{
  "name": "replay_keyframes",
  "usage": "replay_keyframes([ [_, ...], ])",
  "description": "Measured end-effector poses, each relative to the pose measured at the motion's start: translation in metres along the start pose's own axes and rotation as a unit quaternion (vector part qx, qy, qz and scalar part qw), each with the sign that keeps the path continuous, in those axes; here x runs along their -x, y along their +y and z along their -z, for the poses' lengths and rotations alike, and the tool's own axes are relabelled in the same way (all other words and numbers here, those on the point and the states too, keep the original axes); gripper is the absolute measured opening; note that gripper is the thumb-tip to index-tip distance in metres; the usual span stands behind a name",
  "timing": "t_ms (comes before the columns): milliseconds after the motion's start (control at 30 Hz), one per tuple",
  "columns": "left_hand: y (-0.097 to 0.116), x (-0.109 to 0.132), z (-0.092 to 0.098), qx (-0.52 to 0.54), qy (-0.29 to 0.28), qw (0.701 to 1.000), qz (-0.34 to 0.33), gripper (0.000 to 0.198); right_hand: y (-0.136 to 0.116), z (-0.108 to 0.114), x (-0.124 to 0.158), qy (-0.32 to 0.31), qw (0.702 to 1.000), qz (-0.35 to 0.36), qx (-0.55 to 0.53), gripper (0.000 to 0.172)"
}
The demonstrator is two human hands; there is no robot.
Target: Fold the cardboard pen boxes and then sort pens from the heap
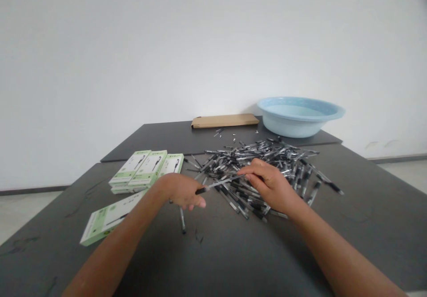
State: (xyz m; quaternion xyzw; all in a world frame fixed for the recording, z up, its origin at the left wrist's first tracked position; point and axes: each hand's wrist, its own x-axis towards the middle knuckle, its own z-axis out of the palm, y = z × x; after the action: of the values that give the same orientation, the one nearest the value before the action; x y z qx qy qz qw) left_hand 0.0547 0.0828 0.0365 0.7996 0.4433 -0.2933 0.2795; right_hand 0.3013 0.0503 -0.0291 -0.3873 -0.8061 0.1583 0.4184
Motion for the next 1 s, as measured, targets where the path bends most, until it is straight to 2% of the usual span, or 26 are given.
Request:
replay_keyframes([
  [467, -0.004, -0.002, -0.002, -0.014, 0.014, 1.000, -0.005, 0.035, 0.001, 0.001, 0.001, -0.007, 1.000, 0.016, 0.013, 0.023],
  [633, -0.005, -0.002, -0.002, -0.017, 0.016, 1.000, -0.007, 0.034, -0.001, 0.001, 0.003, -0.008, 0.998, 0.038, 0.048, 0.026],
  [767, -0.004, -0.002, -0.002, -0.016, 0.008, 1.000, -0.006, 0.035, -0.009, -0.001, 0.006, 0.024, 0.997, 0.035, 0.067, 0.030],
  [900, -0.004, -0.004, -0.005, -0.003, 0.005, 1.000, -0.010, 0.037, -0.017, -0.006, 0.010, 0.089, 0.994, -0.019, -0.052, 0.035],
  [1000, -0.004, -0.007, -0.006, -0.002, 0.004, 1.000, -0.013, 0.035, -0.021, -0.013, 0.012, 0.118, 0.978, -0.034, -0.171, 0.032],
])
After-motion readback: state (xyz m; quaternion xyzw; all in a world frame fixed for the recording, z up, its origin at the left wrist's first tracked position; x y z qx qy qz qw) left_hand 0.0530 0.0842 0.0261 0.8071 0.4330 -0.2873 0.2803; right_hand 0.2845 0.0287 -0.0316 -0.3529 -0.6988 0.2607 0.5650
